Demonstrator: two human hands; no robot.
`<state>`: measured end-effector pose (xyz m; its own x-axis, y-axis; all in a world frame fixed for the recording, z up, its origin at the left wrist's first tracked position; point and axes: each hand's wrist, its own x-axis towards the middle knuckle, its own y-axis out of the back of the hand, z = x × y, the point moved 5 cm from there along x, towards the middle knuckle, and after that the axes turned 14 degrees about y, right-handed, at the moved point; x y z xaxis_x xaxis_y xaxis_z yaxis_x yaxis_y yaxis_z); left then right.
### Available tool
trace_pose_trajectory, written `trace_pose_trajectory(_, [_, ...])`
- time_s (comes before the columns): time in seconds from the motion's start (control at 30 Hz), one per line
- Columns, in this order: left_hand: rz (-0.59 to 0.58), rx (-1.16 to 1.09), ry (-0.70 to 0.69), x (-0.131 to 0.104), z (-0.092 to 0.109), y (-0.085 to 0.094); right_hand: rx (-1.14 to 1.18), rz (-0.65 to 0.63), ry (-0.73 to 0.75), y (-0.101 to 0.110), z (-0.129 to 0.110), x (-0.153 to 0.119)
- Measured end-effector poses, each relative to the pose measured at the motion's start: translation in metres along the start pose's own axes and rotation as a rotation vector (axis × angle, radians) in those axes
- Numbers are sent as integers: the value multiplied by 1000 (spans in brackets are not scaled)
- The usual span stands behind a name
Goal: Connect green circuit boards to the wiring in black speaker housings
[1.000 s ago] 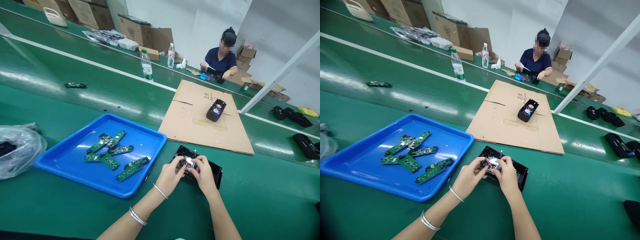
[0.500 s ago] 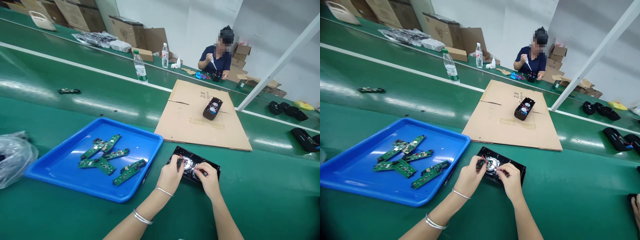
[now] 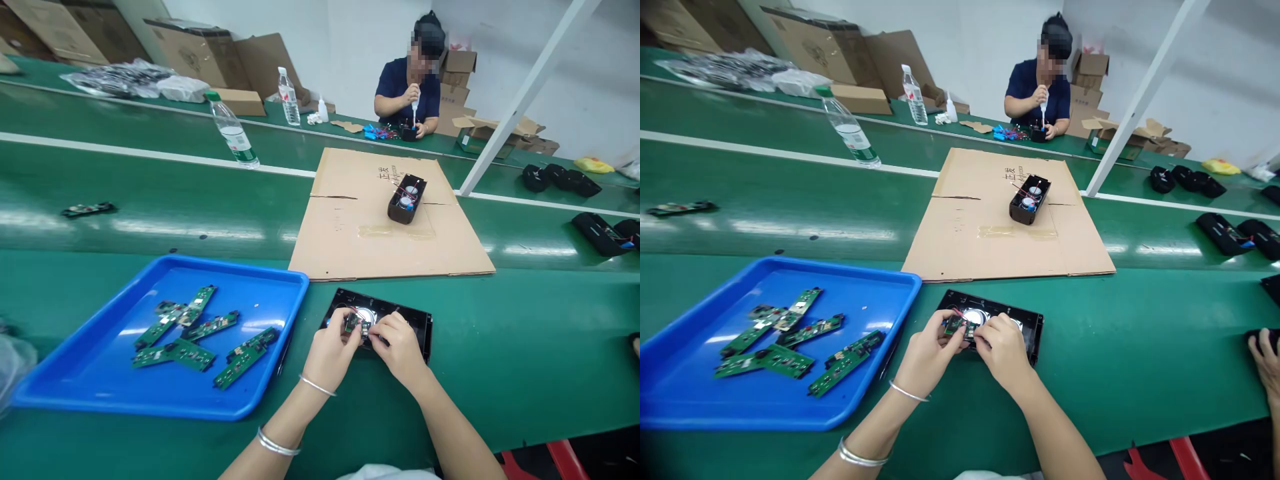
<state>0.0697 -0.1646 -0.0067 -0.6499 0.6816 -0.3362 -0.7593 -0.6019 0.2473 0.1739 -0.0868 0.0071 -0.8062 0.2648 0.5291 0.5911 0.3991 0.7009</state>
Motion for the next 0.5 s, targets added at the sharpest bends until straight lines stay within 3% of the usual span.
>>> trace_pose_trajectory(0.27, [-122,56,-72,-3,7,3,-39,-48,-155,-5,7,-2])
trace_pose_trajectory(0.5, [-134,25,-82,-3,5,7,-79,-87,-152,-9,10,0])
